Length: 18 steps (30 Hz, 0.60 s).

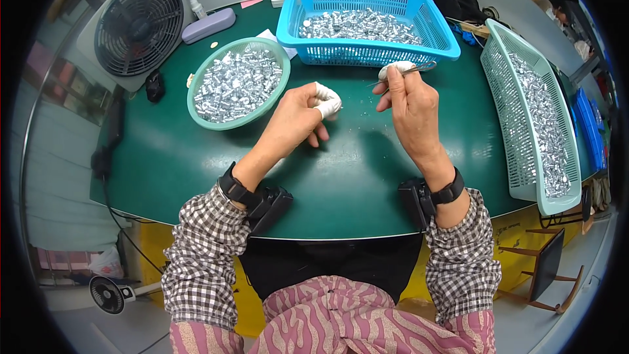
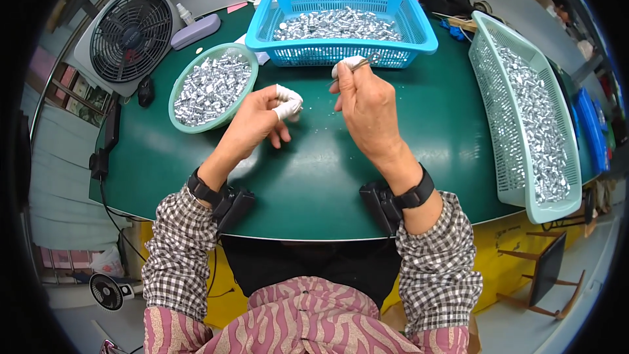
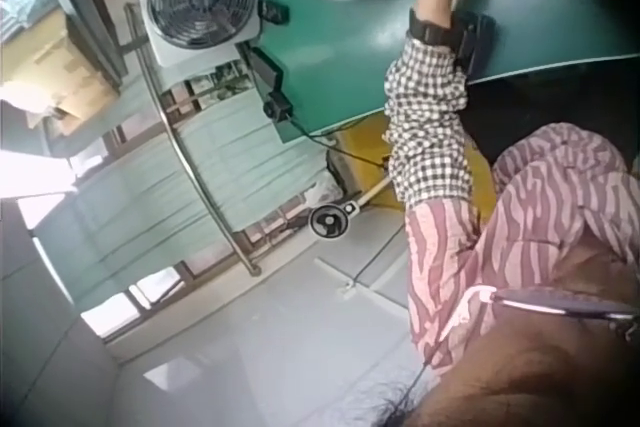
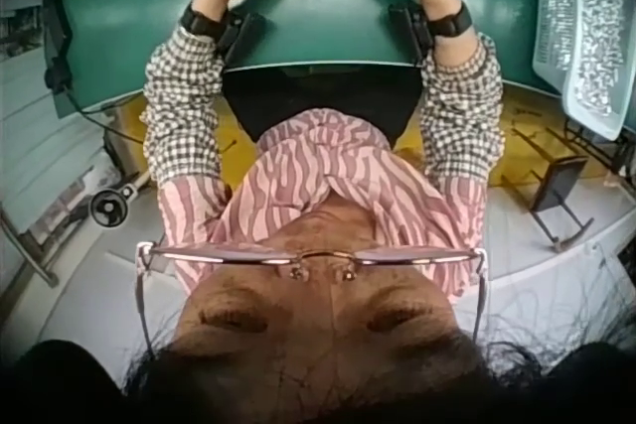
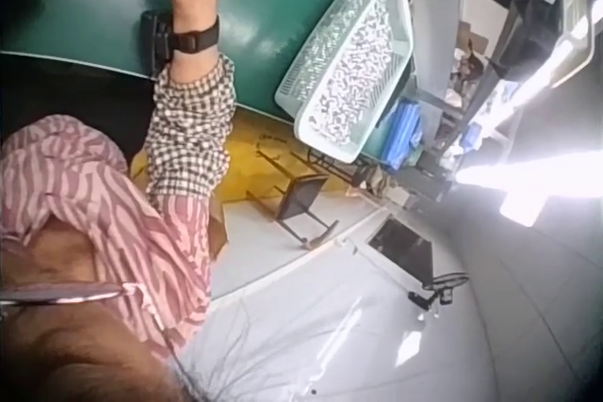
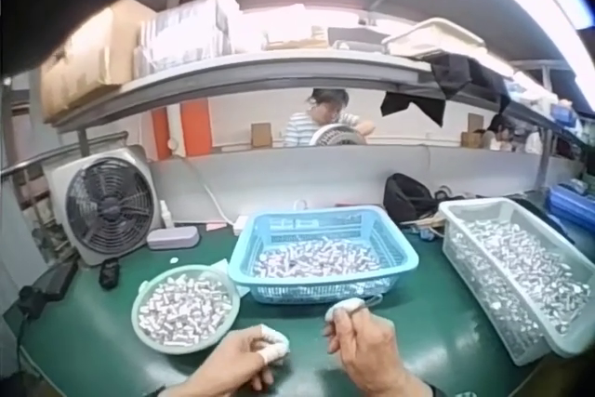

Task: The person picks up a metal part from a green bowl, scrapes its surface with a metal tool, and places it into a blue basket, repeating this process for several parts.

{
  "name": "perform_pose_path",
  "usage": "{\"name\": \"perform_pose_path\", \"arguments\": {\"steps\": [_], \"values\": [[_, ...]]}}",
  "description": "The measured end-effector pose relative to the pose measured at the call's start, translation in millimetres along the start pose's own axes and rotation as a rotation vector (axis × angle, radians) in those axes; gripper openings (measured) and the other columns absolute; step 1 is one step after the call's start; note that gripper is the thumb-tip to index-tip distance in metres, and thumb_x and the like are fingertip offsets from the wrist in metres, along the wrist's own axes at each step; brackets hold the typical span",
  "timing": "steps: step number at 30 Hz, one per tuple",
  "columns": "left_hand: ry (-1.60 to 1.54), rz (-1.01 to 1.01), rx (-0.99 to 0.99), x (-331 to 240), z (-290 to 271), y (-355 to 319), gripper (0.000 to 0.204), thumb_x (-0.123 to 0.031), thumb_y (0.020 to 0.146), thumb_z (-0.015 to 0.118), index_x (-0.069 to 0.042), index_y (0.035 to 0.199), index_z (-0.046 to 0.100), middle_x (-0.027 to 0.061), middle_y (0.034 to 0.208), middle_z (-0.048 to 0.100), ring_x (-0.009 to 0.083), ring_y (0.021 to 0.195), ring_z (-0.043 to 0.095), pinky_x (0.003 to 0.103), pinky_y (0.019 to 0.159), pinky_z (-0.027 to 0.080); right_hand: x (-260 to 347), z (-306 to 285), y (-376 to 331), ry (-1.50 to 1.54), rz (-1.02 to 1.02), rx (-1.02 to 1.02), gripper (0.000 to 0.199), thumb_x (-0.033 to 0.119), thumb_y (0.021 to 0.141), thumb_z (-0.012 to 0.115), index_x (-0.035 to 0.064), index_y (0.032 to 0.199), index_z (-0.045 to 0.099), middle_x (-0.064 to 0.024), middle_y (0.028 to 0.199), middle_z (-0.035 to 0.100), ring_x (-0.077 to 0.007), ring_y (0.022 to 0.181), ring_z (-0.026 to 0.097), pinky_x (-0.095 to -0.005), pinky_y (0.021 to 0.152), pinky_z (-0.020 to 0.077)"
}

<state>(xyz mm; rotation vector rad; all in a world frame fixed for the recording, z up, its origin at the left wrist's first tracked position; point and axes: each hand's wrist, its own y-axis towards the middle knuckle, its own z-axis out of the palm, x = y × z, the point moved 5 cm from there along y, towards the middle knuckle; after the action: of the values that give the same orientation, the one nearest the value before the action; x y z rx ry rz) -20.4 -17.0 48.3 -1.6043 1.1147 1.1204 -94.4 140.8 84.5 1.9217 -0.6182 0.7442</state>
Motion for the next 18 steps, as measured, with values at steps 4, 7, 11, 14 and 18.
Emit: {"name": "perform_pose_path", "arguments": {"steps": [4, 7, 11, 14, 18], "values": [[0.306, 0.166, -0.073, -15, -2, 2, 0.017, -0.018, 0.087, 0.061, -0.003, 0.095, 0.06, 0.0022, 0.076, 0.059, 0.0094, 0.059, 0.057, 0.024, 0.044, 0.042, 4, -1, -1, -0.025, -0.062, -0.01, 0.02, 0.012, 0.096, 0.046, -0.0024, 0.088, 0.056, -0.0071, 0.068, 0.061, -0.0105, 0.051, 0.056, -0.0229, 0.047, 0.044], [0.527, 0.22, -0.089, -9, 3, 5, 0.016, -0.016, 0.084, 0.063, -0.002, 0.092, 0.06, 0.006, 0.075, 0.06, 0.0156, 0.064, 0.059, 0.029, 0.052, 0.044, 6, -4, 0, -0.018, -0.073, -0.021, 0.019, 0.012, 0.096, 0.047, -0.0025, 0.087, 0.056, -0.0073, 0.068, 0.061, -0.0108, 0.05, 0.056, -0.0232, 0.047, 0.0438], [0.72, 0.174, -0.064, -3, 5, 5, 0.015, -0.013, 0.08, 0.063, -0.001, 0.089, 0.058, 0.0143, 0.076, 0.063, 0.0292, 0.073, 0.062, 0.038, 0.065, 0.046, 7, -5, 0, -0.053, -0.136, -0.036, 0.019, 0.012, 0.096, 0.047, -0.0025, 0.087, 0.056, -0.0074, 0.068, 0.062, -0.0114, 0.05, 0.056, -0.0237, 0.046, 0.0434], [0.532, 0.254, -0.143, -11, 4, 2, 0.016, -0.014, 0.08, 0.063, -0.001, 0.086, 0.057, 0.016, 0.077, 0.063, 0.0342, 0.074, 0.061, 0.041, 0.064, 0.046, 6, -8, -1, -0.082, -0.161, -0.052, 0.019, 0.011, 0.096, 0.047, -0.0024, 0.086, 0.056, -0.0073, 0.067, 0.062, -0.0118, 0.049, 0.056, -0.024, 0.046, 0.0432], [0.824, 0.228, -0.09, -2, 13, -1, 0.018, -0.016, 0.08, 0.064, -0.001, 0.086, 0.056, 0.0161, 0.075, 0.063, 0.0345, 0.072, 0.061, 0.043, 0.063, 0.046, 7, -9, 0, -0.082, -0.177, -0.064, 0.019, 0.011, 0.095, 0.047, -0.0022, 0.086, 0.056, -0.0072, 0.067, 0.062, -0.0122, 0.049, 0.056, -0.0244, 0.045, 0.043]]}}
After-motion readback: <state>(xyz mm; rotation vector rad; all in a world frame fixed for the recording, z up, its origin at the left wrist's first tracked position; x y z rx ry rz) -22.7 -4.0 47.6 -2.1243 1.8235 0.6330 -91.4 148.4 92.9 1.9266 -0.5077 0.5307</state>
